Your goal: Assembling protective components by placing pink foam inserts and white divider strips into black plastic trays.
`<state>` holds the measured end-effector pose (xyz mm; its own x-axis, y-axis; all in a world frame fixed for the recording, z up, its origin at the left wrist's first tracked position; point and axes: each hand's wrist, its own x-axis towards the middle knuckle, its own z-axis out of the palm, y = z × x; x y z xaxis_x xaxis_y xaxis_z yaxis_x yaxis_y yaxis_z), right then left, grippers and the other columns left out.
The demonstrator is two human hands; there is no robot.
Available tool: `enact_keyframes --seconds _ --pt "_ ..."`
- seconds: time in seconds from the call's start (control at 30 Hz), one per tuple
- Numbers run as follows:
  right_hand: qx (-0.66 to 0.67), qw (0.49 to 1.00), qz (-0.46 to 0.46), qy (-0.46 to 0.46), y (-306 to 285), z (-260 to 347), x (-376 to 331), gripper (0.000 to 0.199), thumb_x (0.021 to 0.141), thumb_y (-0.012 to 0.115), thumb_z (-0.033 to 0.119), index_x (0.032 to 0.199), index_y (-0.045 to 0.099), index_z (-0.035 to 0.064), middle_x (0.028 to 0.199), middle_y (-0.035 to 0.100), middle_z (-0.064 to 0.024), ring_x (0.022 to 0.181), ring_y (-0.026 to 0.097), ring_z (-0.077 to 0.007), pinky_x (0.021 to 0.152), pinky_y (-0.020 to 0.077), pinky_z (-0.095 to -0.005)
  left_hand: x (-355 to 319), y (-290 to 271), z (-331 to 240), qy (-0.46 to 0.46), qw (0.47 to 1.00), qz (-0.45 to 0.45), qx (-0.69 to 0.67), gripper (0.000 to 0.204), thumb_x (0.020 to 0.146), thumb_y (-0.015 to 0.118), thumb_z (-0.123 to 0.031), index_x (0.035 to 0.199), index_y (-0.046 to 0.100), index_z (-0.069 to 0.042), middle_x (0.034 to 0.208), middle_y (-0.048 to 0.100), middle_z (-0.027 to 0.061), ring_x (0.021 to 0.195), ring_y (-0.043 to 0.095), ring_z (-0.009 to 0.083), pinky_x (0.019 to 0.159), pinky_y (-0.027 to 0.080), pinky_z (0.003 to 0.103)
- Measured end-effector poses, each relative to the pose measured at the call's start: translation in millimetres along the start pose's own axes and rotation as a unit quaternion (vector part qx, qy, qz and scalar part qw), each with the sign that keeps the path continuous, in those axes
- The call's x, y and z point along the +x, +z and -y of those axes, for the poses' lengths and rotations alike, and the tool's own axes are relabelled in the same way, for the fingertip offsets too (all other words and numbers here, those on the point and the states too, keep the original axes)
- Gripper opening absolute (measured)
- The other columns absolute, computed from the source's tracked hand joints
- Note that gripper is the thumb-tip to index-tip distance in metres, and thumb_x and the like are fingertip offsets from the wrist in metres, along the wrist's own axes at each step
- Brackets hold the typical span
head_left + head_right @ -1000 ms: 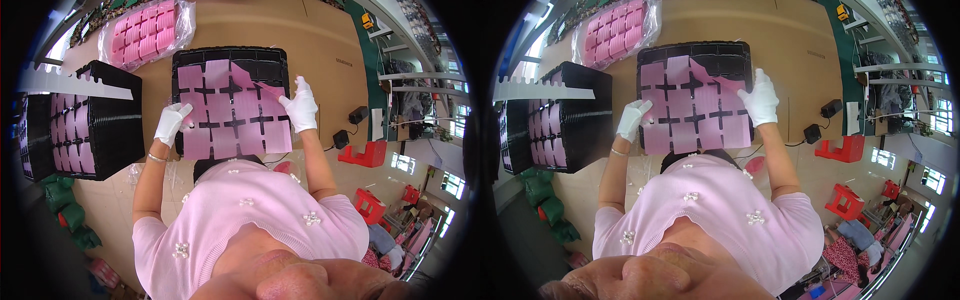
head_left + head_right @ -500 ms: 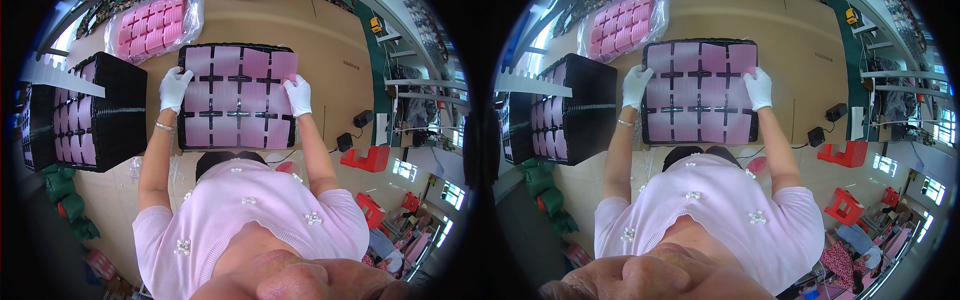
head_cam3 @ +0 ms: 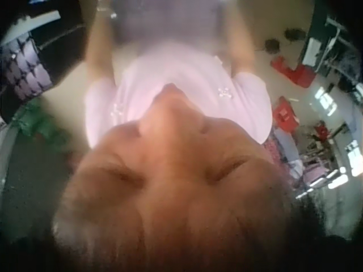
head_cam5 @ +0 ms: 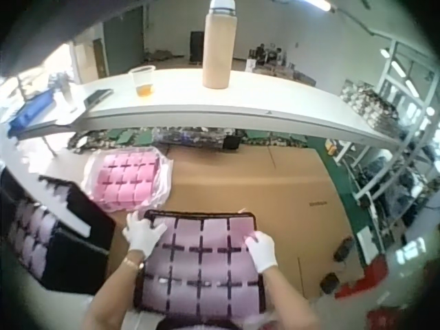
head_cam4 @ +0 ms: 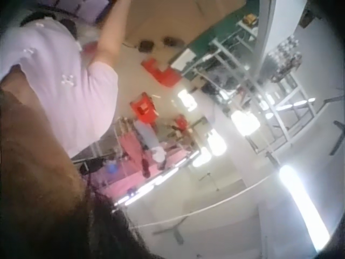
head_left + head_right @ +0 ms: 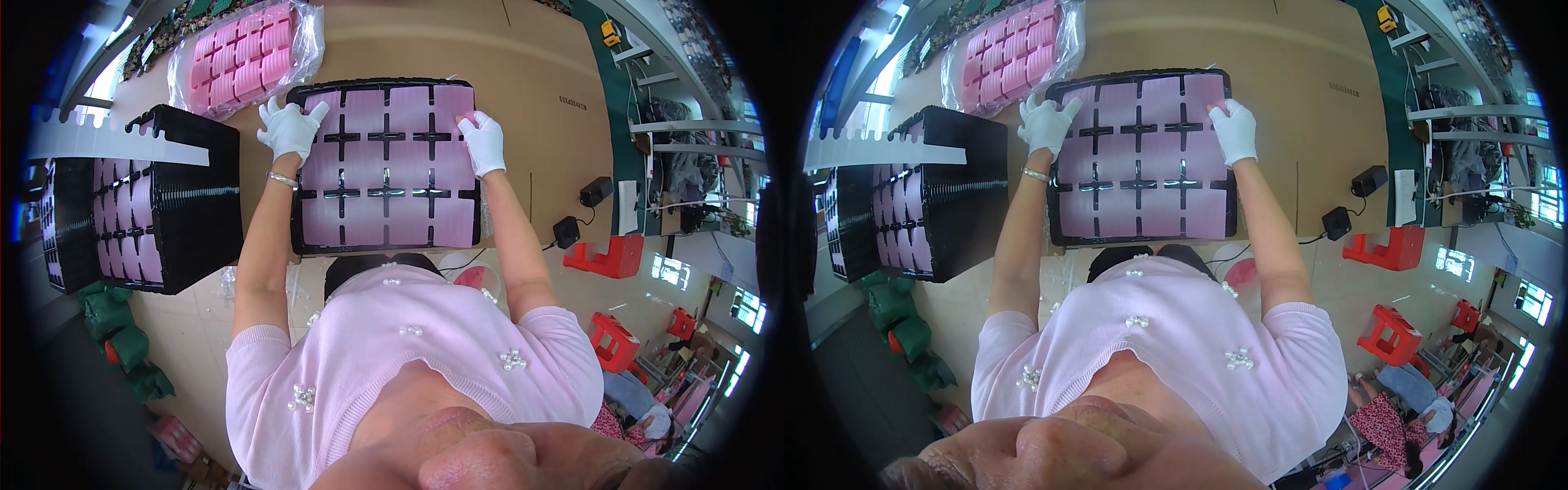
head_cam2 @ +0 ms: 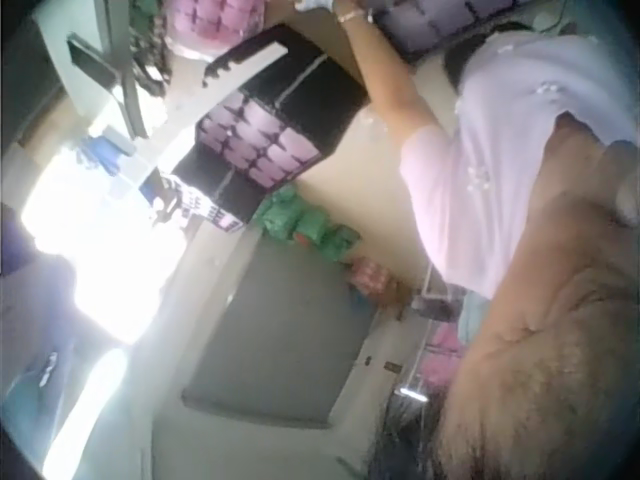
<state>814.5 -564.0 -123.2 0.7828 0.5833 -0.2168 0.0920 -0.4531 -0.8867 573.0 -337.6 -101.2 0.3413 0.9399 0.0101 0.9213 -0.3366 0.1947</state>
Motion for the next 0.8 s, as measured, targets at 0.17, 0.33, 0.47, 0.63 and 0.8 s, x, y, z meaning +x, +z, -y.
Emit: enact_keyframes --seconds 0.17,0.33,0.47,0.63,0.8 --pt "0.054 0.993 -0.03 -0.099 1 -19 -1 0.016 0.086 0.067 0.01 0.099 0.062 0.0006 0.082 0.066 -0.0044 0.067 0.059 -0.0101 0.059 0.0463 -0.0259 -6 -5 -5 -0.007 0.999 -0.029 -0.045 0.063 0.072 0.074 -0.052 0.117 0.063 -0.01 0.146 0.036 0.0182 0.139 0.024 0.037 0.105 0.029 0.057" --pt "-0.061 0.91 -0.08 -0.402 -6 -27 -12 0.022 0.083 0.066 -0.006 0.099 0.059 0.0086 0.089 0.067 -0.0069 0.072 0.062 -0.0158 0.066 0.0507 -0.0264 7 6 3 0.163 0.982 -0.028 -0.091 0.079 0.065 0.081 -0.046 0.132 0.053 -0.015 0.151 0.027 0.017 0.141 0.019 0.0372 0.107 0.028 0.053" --pt "-0.04 0.892 -0.084 -0.443 -8 -18 -17 0.022 0.08 0.066 -0.005 0.097 0.06 0.0075 0.091 0.068 -0.0084 0.079 0.065 -0.0214 0.07 0.052 -0.0295 39 -7 -12 0.307 0.951 0.041 -0.016 0.082 0.063 0.083 -0.045 0.136 0.051 -0.025 0.156 0.017 0.0146 0.144 0.015 0.0367 0.109 0.027 0.056" --pt "-0.013 0.895 -0.09 -0.437 -9 -15 -22 0.017 0.081 0.066 0.0 0.096 0.063 0.0054 0.09 0.067 -0.0101 0.077 0.065 -0.0247 0.069 0.0508 -0.0319 59 -33 -38 0.375 0.903 0.191 0.085 0.066 0.062 0.082 -0.031 0.123 0.062 -0.018 0.153 0.028 0.0125 0.141 0.025 0.0361 0.11 0.026 0.057" --pt "0.046 0.982 -0.044 -0.176 -15 -10 -21 0.011 0.089 0.063 0.012 0.094 0.065 0.0024 0.081 0.063 -0.0033 0.07 0.056 -0.0113 0.062 0.0444 -0.0248 78 -53 -32 0.337 0.889 0.309 0.005 0.046 0.066 0.076 -0.018 0.11 0.066 -0.008 0.124 0.059 0.0145 0.115 0.055 0.031 0.096 0.043 0.044"
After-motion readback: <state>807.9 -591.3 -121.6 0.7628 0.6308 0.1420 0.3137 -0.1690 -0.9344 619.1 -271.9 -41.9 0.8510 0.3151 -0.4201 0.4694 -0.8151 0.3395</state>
